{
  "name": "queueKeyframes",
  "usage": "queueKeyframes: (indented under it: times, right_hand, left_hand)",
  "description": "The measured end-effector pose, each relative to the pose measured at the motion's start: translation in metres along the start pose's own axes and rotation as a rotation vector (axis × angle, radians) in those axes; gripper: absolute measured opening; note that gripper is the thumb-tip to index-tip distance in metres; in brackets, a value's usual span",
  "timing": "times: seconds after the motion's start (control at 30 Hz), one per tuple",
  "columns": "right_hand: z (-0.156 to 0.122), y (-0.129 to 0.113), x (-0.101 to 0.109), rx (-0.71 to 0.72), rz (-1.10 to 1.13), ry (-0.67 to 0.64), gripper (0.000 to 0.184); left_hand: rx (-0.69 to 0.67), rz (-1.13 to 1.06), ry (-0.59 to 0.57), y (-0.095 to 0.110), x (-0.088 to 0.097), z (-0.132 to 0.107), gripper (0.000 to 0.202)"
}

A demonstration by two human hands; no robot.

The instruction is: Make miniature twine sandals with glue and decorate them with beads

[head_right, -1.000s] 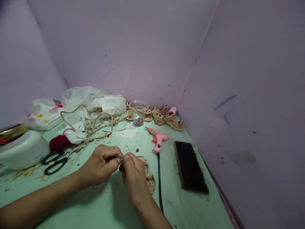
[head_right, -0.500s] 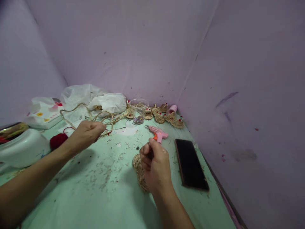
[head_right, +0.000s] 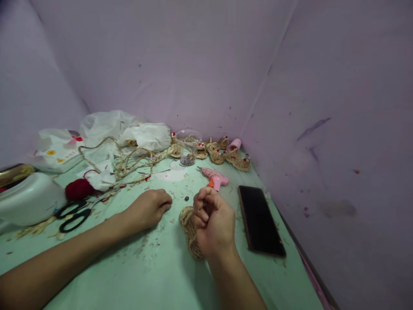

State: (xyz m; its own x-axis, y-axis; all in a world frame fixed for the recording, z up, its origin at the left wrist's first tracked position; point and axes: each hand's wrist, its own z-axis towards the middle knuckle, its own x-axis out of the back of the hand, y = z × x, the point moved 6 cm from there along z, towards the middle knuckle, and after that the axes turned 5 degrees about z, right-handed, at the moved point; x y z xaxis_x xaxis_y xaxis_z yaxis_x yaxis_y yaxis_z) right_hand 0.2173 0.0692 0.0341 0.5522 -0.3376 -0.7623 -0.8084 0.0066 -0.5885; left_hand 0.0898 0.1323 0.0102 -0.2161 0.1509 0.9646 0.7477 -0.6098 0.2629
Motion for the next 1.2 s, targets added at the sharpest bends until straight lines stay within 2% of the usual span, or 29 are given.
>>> queueKeyframes:
  times: [0.13, 0.37, 0.43, 0.53, 0.73, 0.83, 0.9, 1.0, 1.1, 1.2]
  right_hand:
    - [0.001, 0.002, 0.001, -0.001, -0.010, 0.007, 0.004]
    - [0.001, 0.000, 0.002, 0.039, -0.002, 0.012, 0.003]
    - [0.002, 0.000, 0.002, 0.041, 0.005, 0.012, 0.003]
    - [0.004, 0.000, 0.003, 0.043, 0.008, 0.018, 0.003]
    - [0.004, 0.002, 0.005, 0.031, 0.015, 0.038, 0.004]
    - [0.002, 0.004, 0.003, 0.030, 0.029, 0.025, 0.004]
    - [0.001, 0.009, 0.002, -0.016, 0.058, 0.038, 0.003]
    - [0.001, 0.024, 0.002, -0.197, 0.114, 0.067, 0.009]
    - [0.001, 0.036, -0.004, -0.318, 0.151, 0.013, 0.023]
    - [0.000, 0.043, -0.011, -0.384, 0.187, -0.073, 0.036]
  left_hand:
    - [0.039, -0.018, 0.015, -0.005, -0.003, 0.003, 0.016]
    - [0.177, -0.144, 0.114, -0.029, 0.035, 0.009, 0.021]
    - [0.189, -0.177, 0.116, -0.032, 0.039, 0.012, 0.022]
    - [0.134, -0.188, 0.096, -0.025, 0.031, 0.017, 0.022]
    - [0.057, -0.070, 0.052, -0.007, 0.004, 0.020, 0.020]
    - [0.058, -0.041, 0.072, -0.007, 0.004, 0.019, 0.020]
    - [0.055, -0.046, 0.109, -0.006, 0.013, 0.018, 0.020]
    - [0.065, -0.127, 0.231, -0.002, 0.042, 0.010, 0.020]
    - [0.055, -0.348, 0.402, 0.007, 0.074, -0.006, 0.015]
    - [0.001, -0.440, 0.392, 0.021, 0.082, -0.018, 0.012]
